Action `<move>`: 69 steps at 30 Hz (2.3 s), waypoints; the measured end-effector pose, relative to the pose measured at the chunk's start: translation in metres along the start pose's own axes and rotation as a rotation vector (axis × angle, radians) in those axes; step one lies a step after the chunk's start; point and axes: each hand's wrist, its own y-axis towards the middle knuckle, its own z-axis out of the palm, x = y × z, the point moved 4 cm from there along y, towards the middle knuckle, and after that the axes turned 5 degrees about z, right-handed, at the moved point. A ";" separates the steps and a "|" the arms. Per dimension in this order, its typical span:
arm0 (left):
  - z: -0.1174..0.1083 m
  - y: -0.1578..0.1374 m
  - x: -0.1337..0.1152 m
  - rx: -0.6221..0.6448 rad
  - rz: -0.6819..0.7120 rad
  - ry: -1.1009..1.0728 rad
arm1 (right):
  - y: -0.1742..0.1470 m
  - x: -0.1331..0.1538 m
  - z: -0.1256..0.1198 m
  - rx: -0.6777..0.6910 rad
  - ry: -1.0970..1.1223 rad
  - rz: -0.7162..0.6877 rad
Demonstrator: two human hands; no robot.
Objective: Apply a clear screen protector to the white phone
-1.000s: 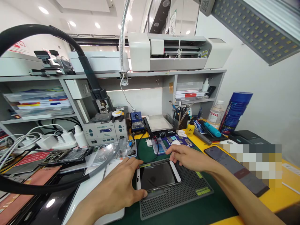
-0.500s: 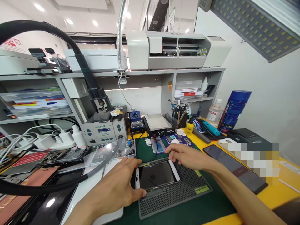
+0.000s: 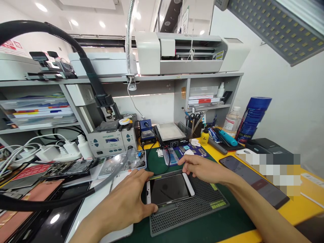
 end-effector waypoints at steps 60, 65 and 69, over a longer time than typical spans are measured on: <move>0.003 0.000 0.005 0.025 0.001 -0.020 | -0.034 0.028 0.000 0.080 -0.511 -0.158; 0.003 0.000 0.003 0.040 0.024 -0.006 | -0.034 0.027 0.001 0.069 -0.516 -0.165; 0.003 0.000 0.002 0.055 0.027 0.004 | -0.031 0.024 0.000 0.060 -0.512 -0.181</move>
